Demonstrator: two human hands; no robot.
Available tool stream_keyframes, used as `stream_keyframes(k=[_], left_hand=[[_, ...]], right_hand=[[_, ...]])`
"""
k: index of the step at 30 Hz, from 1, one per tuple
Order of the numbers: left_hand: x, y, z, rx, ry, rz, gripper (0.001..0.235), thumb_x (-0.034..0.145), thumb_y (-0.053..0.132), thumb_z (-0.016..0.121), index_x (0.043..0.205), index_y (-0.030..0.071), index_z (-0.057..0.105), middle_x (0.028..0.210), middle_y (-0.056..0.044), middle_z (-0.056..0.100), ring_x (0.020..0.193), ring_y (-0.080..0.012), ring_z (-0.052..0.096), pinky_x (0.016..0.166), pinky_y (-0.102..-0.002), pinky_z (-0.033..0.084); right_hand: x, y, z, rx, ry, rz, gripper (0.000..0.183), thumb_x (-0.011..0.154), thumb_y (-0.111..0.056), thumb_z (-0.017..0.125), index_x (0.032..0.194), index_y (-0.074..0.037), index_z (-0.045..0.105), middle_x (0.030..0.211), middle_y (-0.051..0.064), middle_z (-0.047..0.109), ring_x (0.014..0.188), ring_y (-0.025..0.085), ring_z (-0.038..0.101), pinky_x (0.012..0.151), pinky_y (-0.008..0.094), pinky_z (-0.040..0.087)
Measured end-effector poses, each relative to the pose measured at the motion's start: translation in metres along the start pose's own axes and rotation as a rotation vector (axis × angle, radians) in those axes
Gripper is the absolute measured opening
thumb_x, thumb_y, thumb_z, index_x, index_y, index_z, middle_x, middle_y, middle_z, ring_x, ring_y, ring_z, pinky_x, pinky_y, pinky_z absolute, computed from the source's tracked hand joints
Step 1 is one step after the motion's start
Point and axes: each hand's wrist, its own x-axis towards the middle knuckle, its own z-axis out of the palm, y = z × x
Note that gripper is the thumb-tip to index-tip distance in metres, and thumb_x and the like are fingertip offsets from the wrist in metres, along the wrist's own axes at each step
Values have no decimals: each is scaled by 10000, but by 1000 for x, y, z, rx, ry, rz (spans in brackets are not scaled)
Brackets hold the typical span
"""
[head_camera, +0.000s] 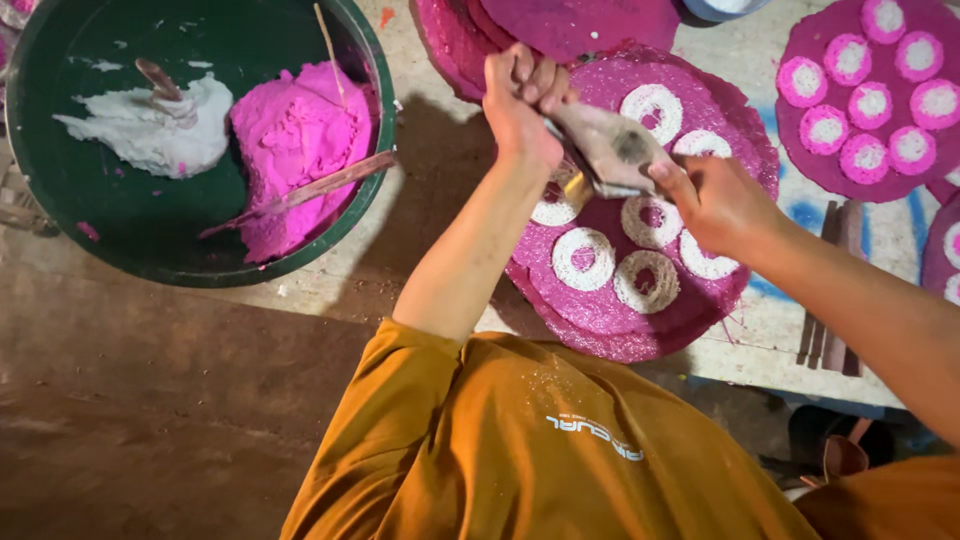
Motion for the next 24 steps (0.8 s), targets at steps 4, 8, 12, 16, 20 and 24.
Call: stream_keyframes(k=[4,8,12,16,20,24], left_hand=[[30,2,-1,109,-59,77,298,952,276,482,700,162,368,564,46,302,485,-130,326,527,-374,368],[39,20,-13,89,-278,-3,287,1068,306,553,851,125,504,666,21,433,642,-186,439,679,-415,437],[13,47,-32,957,-324,-146,704,1065,596,439,1530,70,395,1278,-46,643,998,-93,574,843,-327,481],[-23,53,-51,1069,-93,-571,858,959,748,200,1596,182,303,1103,-119,714,592,-84,497,521,-281,355],[-48,57,-49,1201,-100,-384,657,1083,608,371,1556,153,341,1067,-77,570,584,-147,515,524,-333,397],[-108,81,-49,2051,-485,308,628,979,261,594,1551,167,354,1062,-21,772,756,-245,693,675,-389,547]], right_hand=[[13,2,8,86,255,-300,623,1101,-541,410,1107,2,716,793,170,688,711,306,664,670,453,506],[23,9,20,203,263,-376,600,1112,-523,423,1107,9,699,744,129,654,686,242,618,637,411,475],[26,22,12,439,179,-327,577,1081,-526,433,1119,-3,674,656,45,532,598,141,476,541,353,404],[31,29,23,527,167,-266,588,1081,-543,426,1013,-5,654,624,-7,482,560,99,428,519,311,375],[39,33,39,572,274,-367,659,1073,-611,396,990,-2,637,637,0,504,559,98,449,515,307,381],[26,47,55,692,372,-328,727,1022,-691,326,1120,-38,631,610,7,525,492,95,481,441,299,390]])
